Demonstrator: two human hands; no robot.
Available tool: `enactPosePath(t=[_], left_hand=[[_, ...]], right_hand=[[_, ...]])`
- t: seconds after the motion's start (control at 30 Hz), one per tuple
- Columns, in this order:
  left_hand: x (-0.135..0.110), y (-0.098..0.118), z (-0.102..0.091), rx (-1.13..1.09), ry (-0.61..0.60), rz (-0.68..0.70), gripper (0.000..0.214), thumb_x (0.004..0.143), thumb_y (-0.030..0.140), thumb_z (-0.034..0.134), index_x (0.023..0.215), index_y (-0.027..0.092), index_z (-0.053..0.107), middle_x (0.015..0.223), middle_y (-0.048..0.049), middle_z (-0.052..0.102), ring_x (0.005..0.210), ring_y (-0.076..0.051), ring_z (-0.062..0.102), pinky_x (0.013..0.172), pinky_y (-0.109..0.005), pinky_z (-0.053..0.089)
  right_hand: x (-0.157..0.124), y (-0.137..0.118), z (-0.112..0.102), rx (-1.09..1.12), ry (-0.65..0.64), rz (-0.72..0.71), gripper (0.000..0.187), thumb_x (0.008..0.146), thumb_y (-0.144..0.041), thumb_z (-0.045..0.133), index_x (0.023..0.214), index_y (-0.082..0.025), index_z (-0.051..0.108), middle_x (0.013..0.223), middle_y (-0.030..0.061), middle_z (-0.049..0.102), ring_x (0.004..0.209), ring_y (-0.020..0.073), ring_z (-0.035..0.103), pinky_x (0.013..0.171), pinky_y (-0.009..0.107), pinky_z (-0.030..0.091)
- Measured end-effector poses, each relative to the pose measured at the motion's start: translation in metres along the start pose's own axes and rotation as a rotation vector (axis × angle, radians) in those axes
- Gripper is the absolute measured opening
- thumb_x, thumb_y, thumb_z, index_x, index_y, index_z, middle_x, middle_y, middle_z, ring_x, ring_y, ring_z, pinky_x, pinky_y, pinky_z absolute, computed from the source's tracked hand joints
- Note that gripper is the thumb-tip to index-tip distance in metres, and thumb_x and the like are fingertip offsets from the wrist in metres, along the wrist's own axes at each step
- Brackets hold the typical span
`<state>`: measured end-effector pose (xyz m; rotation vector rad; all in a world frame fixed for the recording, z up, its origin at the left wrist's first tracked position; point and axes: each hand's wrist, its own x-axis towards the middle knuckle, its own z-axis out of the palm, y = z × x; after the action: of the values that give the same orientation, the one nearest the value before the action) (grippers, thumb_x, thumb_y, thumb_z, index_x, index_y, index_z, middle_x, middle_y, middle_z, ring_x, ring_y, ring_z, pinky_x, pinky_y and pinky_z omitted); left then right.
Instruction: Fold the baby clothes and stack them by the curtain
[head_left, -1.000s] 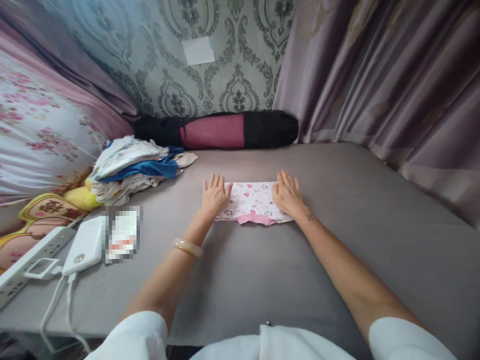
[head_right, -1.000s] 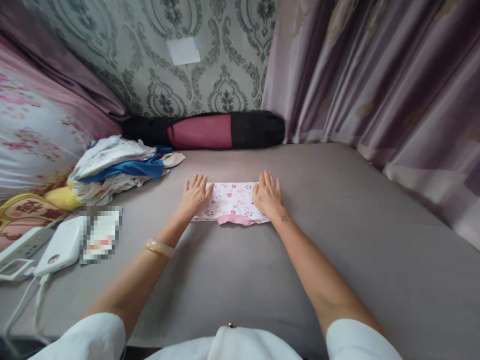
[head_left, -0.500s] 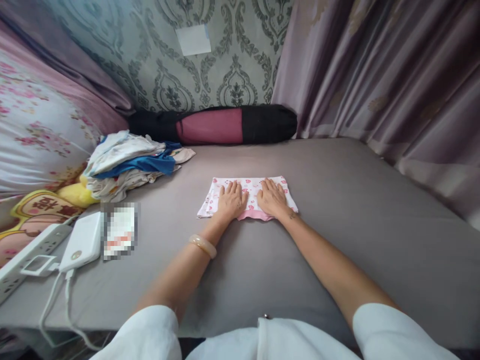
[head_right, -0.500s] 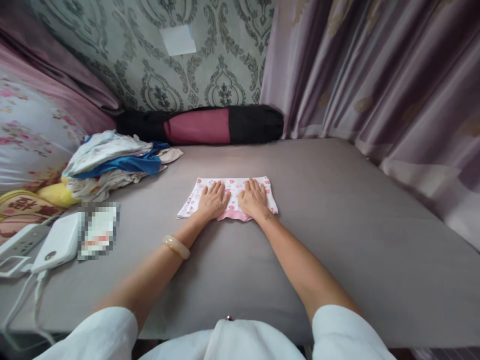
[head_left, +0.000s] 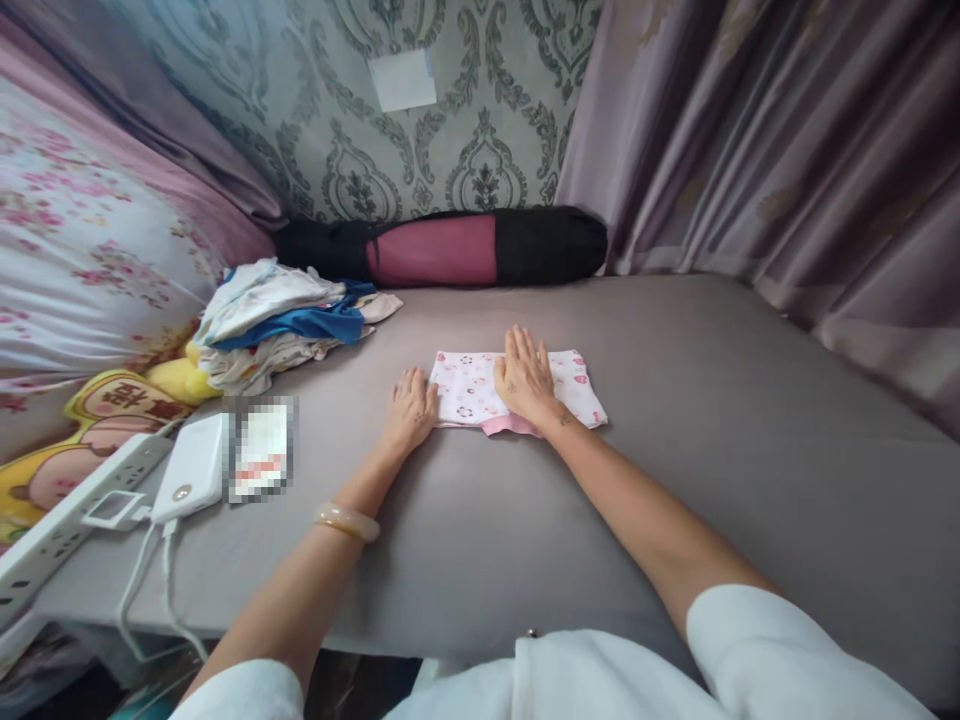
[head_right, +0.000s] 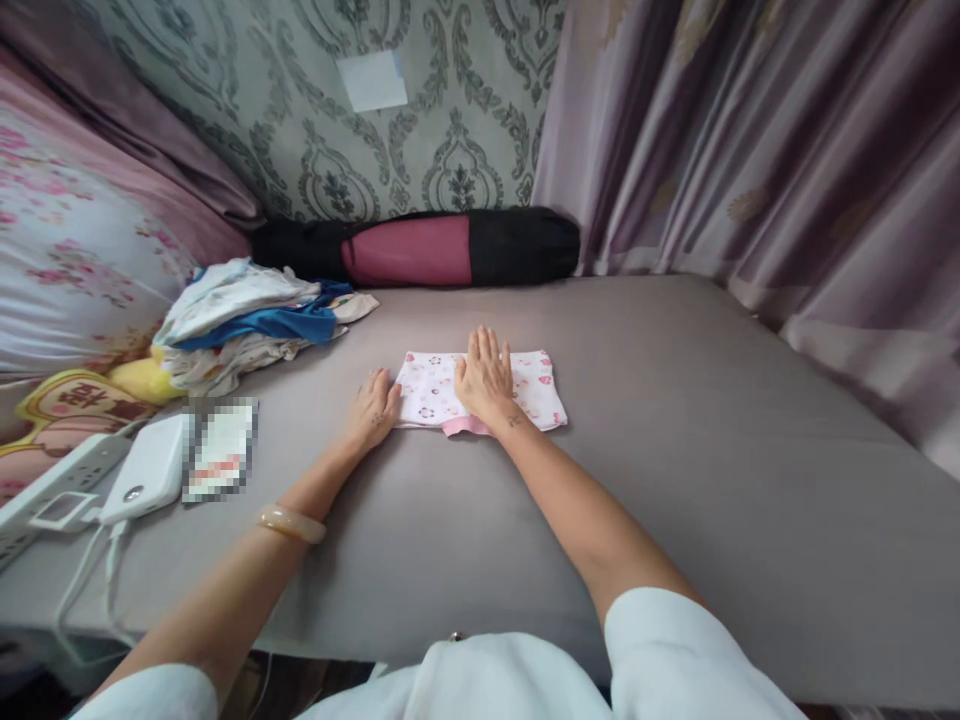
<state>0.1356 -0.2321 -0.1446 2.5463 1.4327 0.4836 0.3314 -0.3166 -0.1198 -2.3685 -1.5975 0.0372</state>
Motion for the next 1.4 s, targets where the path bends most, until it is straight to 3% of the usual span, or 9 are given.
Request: enactPosePath(t=[0.1, 0.2, 0.37, 0.53, 0.7, 0.8, 0.93, 1.1, 1.4], left_hand=[[-0.005, -0.013, 0.008, -0.04, 0.126, -0.031, 0.051, 0.097, 0.034, 0.029, 0.136, 0.006, 0.044, 0.147, -0.0229, 0.043, 0.142, -0.032, 0.033, 0.115, -0.054, 0.028], [-0.006, -0.014, 0.012, -0.063, 0.219, -0.05, 0.048, 0.096, 0.032, 0.03, 0.133, 0.005, 0.047, 0.144, -0.0232, 0.047, 0.14, -0.033, 0.036, 0.114, -0.053, 0.03], [-0.004, -0.014, 0.015, -0.074, 0.289, -0.049, 0.046, 0.096, 0.031, 0.033, 0.128, 0.004, 0.05, 0.137, -0.0255, 0.052, 0.136, -0.033, 0.041, 0.112, -0.051, 0.033], [-0.003, -0.017, 0.015, -0.097, 0.342, -0.092, 0.042, 0.095, 0.03, 0.035, 0.125, 0.006, 0.051, 0.132, -0.0246, 0.056, 0.132, -0.031, 0.046, 0.11, -0.048, 0.036], [-0.005, -0.016, 0.012, -0.161, 0.348, -0.164, 0.041, 0.096, 0.03, 0.035, 0.124, 0.005, 0.05, 0.129, -0.0253, 0.057, 0.125, -0.03, 0.052, 0.107, -0.048, 0.039], [-0.005, -0.015, 0.01, -0.191, 0.356, -0.188, 0.039, 0.095, 0.029, 0.035, 0.123, 0.007, 0.051, 0.129, -0.0242, 0.057, 0.124, -0.03, 0.053, 0.105, -0.048, 0.039], [-0.005, -0.015, 0.007, -0.229, 0.357, -0.216, 0.038, 0.094, 0.027, 0.034, 0.123, 0.009, 0.051, 0.126, -0.022, 0.059, 0.122, -0.028, 0.054, 0.104, -0.046, 0.04], [-0.006, -0.013, 0.004, -0.271, 0.352, -0.243, 0.039, 0.094, 0.024, 0.032, 0.123, 0.007, 0.051, 0.123, -0.0223, 0.06, 0.12, -0.027, 0.056, 0.104, -0.043, 0.041], [-0.006, -0.017, 0.005, -0.301, 0.389, -0.165, 0.036, 0.094, 0.021, 0.032, 0.122, 0.009, 0.05, 0.123, -0.0206, 0.061, 0.12, -0.025, 0.056, 0.105, -0.042, 0.041]], right_hand=[[0.001, -0.009, 0.005, 0.019, -0.076, -0.009, 0.059, 0.098, -0.033, 0.024, 0.145, 0.0, 0.036, 0.155, 0.019, 0.031, 0.144, 0.0275, 0.025, 0.117, 0.046, 0.014], [0.003, -0.017, 0.008, 0.03, -0.012, 0.021, 0.059, 0.1, -0.035, 0.018, 0.145, -0.003, 0.038, 0.153, 0.0195, 0.034, 0.144, 0.0276, 0.026, 0.117, 0.047, 0.013], [0.007, -0.031, 0.014, 0.044, -0.093, -0.059, 0.059, 0.099, -0.038, 0.023, 0.147, -0.006, 0.037, 0.155, 0.018, 0.031, 0.144, 0.0286, 0.024, 0.116, 0.05, 0.013], [0.011, -0.044, 0.02, 0.058, -0.065, -0.121, 0.059, 0.101, -0.039, 0.019, 0.147, -0.007, 0.037, 0.155, 0.0166, 0.033, 0.144, 0.0268, 0.024, 0.117, 0.049, 0.011], [0.015, -0.053, 0.024, 0.063, -0.037, -0.103, 0.06, 0.101, -0.042, 0.02, 0.144, -0.006, 0.041, 0.151, 0.0193, 0.039, 0.143, 0.0283, 0.028, 0.116, 0.049, 0.011], [0.015, -0.059, 0.027, 0.066, -0.084, -0.181, 0.062, 0.1, -0.043, 0.024, 0.146, -0.004, 0.038, 0.154, 0.0193, 0.033, 0.144, 0.0281, 0.024, 0.117, 0.046, 0.012], [0.015, -0.067, 0.03, 0.066, -0.002, -0.154, 0.062, 0.1, -0.043, 0.024, 0.147, -0.005, 0.035, 0.156, 0.0199, 0.028, 0.146, 0.0291, 0.019, 0.117, 0.049, 0.009], [0.024, -0.081, 0.029, 0.09, -0.063, -0.17, 0.058, 0.1, -0.039, 0.027, 0.147, -0.007, 0.038, 0.153, 0.0204, 0.034, 0.144, 0.0291, 0.026, 0.116, 0.05, 0.011], [0.024, -0.109, 0.036, 0.126, -0.009, -0.273, 0.052, 0.1, -0.032, 0.026, 0.141, -0.006, 0.046, 0.146, 0.0199, 0.046, 0.141, 0.0263, 0.032, 0.116, 0.047, 0.015]])
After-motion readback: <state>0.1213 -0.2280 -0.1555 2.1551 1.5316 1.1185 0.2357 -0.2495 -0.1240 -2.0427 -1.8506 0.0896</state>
